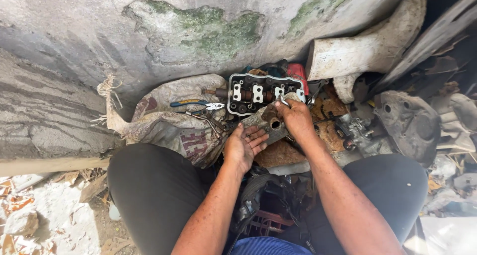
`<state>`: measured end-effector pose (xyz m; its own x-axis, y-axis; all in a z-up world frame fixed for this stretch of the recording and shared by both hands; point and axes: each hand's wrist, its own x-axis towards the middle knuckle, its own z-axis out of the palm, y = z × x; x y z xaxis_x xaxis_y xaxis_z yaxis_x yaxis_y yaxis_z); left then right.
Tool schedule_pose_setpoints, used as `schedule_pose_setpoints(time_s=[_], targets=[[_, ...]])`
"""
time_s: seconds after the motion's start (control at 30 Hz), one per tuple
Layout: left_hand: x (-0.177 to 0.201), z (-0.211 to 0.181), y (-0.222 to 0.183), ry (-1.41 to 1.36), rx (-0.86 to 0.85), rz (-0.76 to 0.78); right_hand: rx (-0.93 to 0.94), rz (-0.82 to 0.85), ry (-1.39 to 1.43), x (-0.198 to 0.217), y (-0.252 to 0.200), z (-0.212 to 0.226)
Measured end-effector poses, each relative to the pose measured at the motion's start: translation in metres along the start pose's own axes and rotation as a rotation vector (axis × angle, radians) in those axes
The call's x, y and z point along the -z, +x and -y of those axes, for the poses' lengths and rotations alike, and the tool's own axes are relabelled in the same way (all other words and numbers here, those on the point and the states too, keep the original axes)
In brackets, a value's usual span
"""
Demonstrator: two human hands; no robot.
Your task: Disassembling and inspecting components of an engine cylinder head using hand tools
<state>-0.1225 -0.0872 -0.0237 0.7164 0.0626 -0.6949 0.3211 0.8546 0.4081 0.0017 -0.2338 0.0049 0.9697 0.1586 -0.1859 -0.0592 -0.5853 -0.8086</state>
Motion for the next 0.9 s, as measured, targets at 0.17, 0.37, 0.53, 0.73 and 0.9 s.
schedule_pose_setpoints(time_s=[0.17,0.37,0.53,0.73,0.9], targets=[[0.005,0.011,0.015,0.017,0.012,0.045,-0.147,0.088,-0.086,0.027,-0.051,0.063],[0.023,0.032,0.033,-0.014,0.080,0.064,-0.148,0.120,-0.034,-0.018,-0.028,-0.004],[0.006,0.021,0.039,0.031,0.102,0.129,-0.138,0.103,-0.005,-0.019,-0.036,0.034],[0.014,0.021,0.091,0.263,-0.104,-0.134,-0.140,0.135,-0.023,-0.024,-0.034,0.031],[0.050,-0.013,0.122,0.326,-0.230,-0.336,-0.205,0.051,-0.034,-0.045,-0.023,0.000]])
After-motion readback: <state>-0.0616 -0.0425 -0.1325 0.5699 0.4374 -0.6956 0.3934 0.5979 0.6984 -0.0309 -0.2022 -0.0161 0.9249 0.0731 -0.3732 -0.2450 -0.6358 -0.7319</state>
